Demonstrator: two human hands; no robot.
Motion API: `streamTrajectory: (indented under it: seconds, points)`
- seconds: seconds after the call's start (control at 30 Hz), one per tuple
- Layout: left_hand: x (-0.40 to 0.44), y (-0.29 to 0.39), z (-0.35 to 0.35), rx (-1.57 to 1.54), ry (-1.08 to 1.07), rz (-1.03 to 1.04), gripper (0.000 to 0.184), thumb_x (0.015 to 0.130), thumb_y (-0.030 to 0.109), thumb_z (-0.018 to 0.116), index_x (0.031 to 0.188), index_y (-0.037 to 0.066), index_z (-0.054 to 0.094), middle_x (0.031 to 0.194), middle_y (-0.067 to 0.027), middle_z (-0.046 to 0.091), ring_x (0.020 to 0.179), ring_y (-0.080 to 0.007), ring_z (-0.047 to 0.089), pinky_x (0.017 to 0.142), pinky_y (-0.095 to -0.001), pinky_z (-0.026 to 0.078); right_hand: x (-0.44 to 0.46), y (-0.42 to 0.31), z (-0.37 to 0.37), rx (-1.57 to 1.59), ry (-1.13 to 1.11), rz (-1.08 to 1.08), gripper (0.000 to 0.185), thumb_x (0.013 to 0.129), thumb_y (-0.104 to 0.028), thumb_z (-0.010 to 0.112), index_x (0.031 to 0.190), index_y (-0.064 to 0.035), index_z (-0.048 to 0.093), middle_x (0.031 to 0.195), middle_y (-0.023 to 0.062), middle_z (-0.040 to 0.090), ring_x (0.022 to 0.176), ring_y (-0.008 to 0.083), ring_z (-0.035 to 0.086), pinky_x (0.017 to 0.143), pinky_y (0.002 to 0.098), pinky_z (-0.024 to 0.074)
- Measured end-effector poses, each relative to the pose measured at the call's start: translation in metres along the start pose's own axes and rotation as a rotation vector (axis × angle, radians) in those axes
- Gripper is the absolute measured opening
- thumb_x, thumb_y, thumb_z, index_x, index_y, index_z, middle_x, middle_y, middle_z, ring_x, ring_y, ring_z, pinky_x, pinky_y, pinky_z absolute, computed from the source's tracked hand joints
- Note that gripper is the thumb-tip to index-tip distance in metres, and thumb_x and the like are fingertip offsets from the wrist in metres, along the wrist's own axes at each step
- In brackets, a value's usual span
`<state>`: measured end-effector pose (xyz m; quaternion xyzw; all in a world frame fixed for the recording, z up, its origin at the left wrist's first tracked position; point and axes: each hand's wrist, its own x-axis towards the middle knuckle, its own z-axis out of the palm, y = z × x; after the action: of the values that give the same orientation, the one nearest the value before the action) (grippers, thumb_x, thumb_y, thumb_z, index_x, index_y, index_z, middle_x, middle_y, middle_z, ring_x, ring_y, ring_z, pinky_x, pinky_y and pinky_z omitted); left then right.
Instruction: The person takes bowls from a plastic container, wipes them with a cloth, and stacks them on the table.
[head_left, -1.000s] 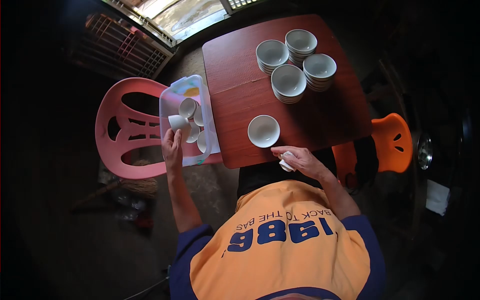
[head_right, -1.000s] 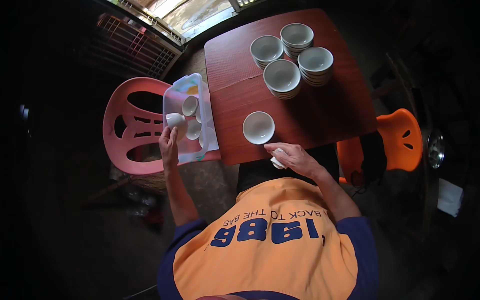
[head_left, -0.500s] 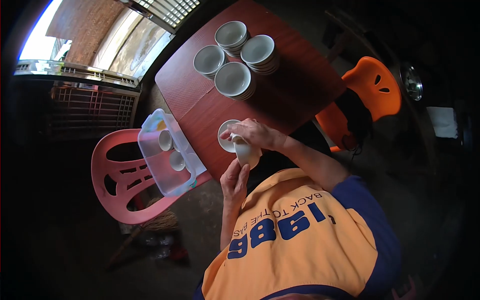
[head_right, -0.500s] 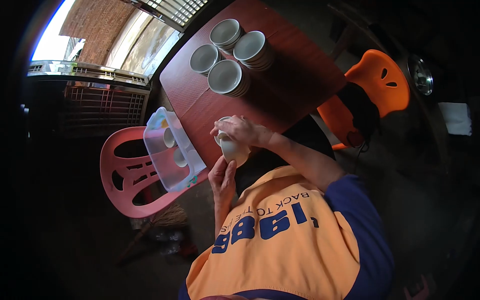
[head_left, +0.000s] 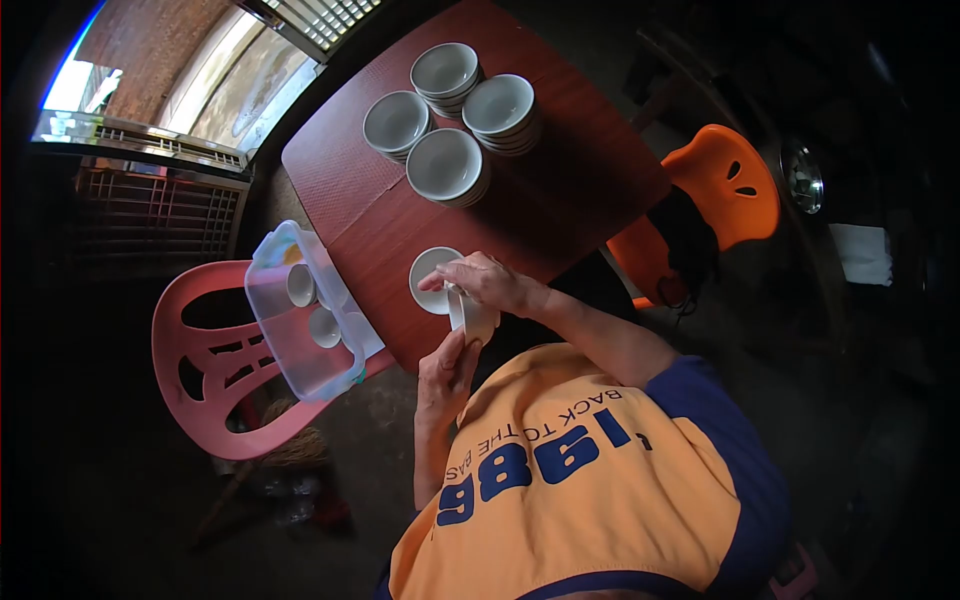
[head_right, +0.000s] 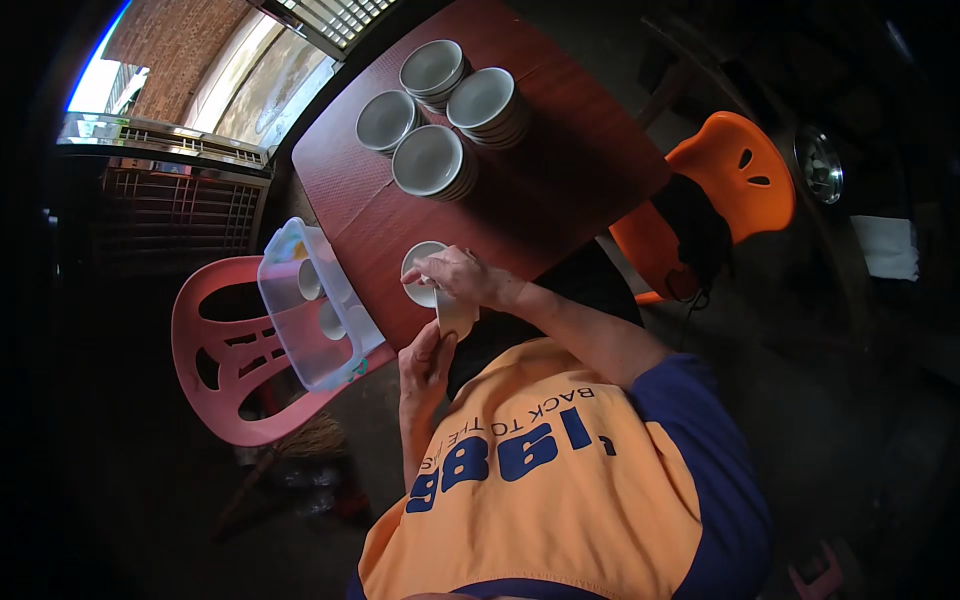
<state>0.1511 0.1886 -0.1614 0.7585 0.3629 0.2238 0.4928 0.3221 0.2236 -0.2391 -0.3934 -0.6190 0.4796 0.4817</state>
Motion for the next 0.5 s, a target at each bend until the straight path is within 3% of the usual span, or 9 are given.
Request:
streamTrajectory:
  seconds: [0.03,0.1,0.13,0.2,0.23,0.33,0.4,0.43,0.5]
  points:
    - [-0.001,-0.001,0.001,-0.008,0.007,0.001,0.020,0.087,-0.001,0.056,0.107,-0.003,0.057,0.080,-0.0112,0.063,0.071,-0.0086,0.055,0.065,-0.0215,0.044,-0.001,-0.007,-0.003,-0.006,-0.008,0.004,0.038,0.091,-0.029,0.051,0.113,0.0009,0.058,0.108,0.0166,0.064,0.101,0.0288,0.061,0.091,0.0345,0.0465]
    - [-0.004,-0.005,0.000,-0.172,0.057,-0.052,0.021,0.090,0.002,0.054,0.110,-0.005,0.057,0.088,-0.0080,0.064,0.078,-0.0087,0.056,0.071,-0.0205,0.044,0.001,-0.024,-0.007,0.507,0.048,0.363,0.044,0.093,-0.033,0.048,0.118,0.0019,0.056,0.109,0.0165,0.063,0.103,0.0280,0.060,0.091,0.0324,0.0453]
    - [-0.003,-0.008,0.002,-0.395,0.119,-0.085,0.022,0.091,0.004,0.052,0.111,-0.006,0.056,0.093,-0.0074,0.064,0.084,-0.0089,0.055,0.075,-0.0208,0.043,-0.002,-0.030,-0.002,0.261,0.122,0.356,0.045,0.094,-0.035,0.047,0.123,-0.0019,0.054,0.119,0.0166,0.059,0.110,0.0312,0.056,0.095,0.0385,0.0419]
    - [-0.002,-0.025,0.004,-0.813,0.185,-0.107,0.029,0.094,0.008,0.050,0.117,-0.010,0.052,0.107,-0.0095,0.061,0.098,-0.0119,0.056,0.086,-0.0240,0.043,-0.010,-0.069,0.012,-0.463,0.258,-0.034,0.042,0.094,-0.035,0.047,0.126,-0.0078,0.053,0.131,0.0157,0.050,0.120,0.0323,0.048,0.101,0.0494,0.0340]
    - [0.004,-0.016,0.008,-0.931,0.285,-0.107,0.030,0.094,0.008,0.050,0.118,-0.010,0.050,0.107,-0.0101,0.061,0.098,-0.0130,0.057,0.086,-0.0250,0.044,-0.013,-0.078,0.018,-0.731,0.182,-0.126,0.042,0.094,-0.034,0.047,0.129,-0.0116,0.051,0.138,0.0139,0.043,0.127,0.0315,0.041,0.103,0.0575,0.0258]
    - [0.010,-0.010,0.003,-1.067,0.356,-0.107,0.031,0.094,0.008,0.050,0.118,-0.011,0.049,0.109,-0.0113,0.061,0.098,-0.0156,0.059,0.087,-0.0270,0.045,-0.015,-0.075,0.024,-0.828,0.175,-0.211,0.045,0.094,-0.038,0.046,0.130,-0.0115,0.049,0.139,0.0126,0.043,0.129,0.0319,0.039,0.104,0.0575,0.0245]
    - [0.005,-0.020,0.001,-1.064,0.222,-0.105,0.028,0.093,0.006,0.050,0.116,-0.010,0.051,0.109,-0.0112,0.061,0.097,-0.0142,0.059,0.087,-0.0258,0.045,-0.012,-0.061,0.019,-0.470,0.304,-0.026,0.048,0.096,-0.040,0.041,0.130,-0.0076,0.049,0.135,0.0161,0.046,0.124,0.0324,0.045,0.103,0.0493,0.0307]
    - [0.002,-0.024,0.000,-1.008,0.201,-0.106,0.026,0.093,0.005,0.051,0.115,-0.009,0.053,0.107,-0.0100,0.062,0.096,-0.0122,0.058,0.085,-0.0241,0.044,-0.008,-0.060,0.012,-0.120,0.290,0.110,0.053,0.098,-0.041,0.036,0.129,-0.0009,0.047,0.130,0.0194,0.050,0.118,0.0283,0.051,0.097,0.0376,0.0401]
    - [-0.003,-0.023,0.001,-0.997,0.206,-0.115,0.026,0.093,0.006,0.051,0.114,-0.008,0.054,0.106,-0.0092,0.062,0.094,-0.0112,0.057,0.084,-0.0235,0.044,-0.002,-0.046,-0.007,0.516,0.085,0.530,0.056,0.099,-0.041,0.033,0.128,0.0048,0.046,0.126,0.0209,0.053,0.115,0.0232,0.054,0.090,0.0300,0.0452]
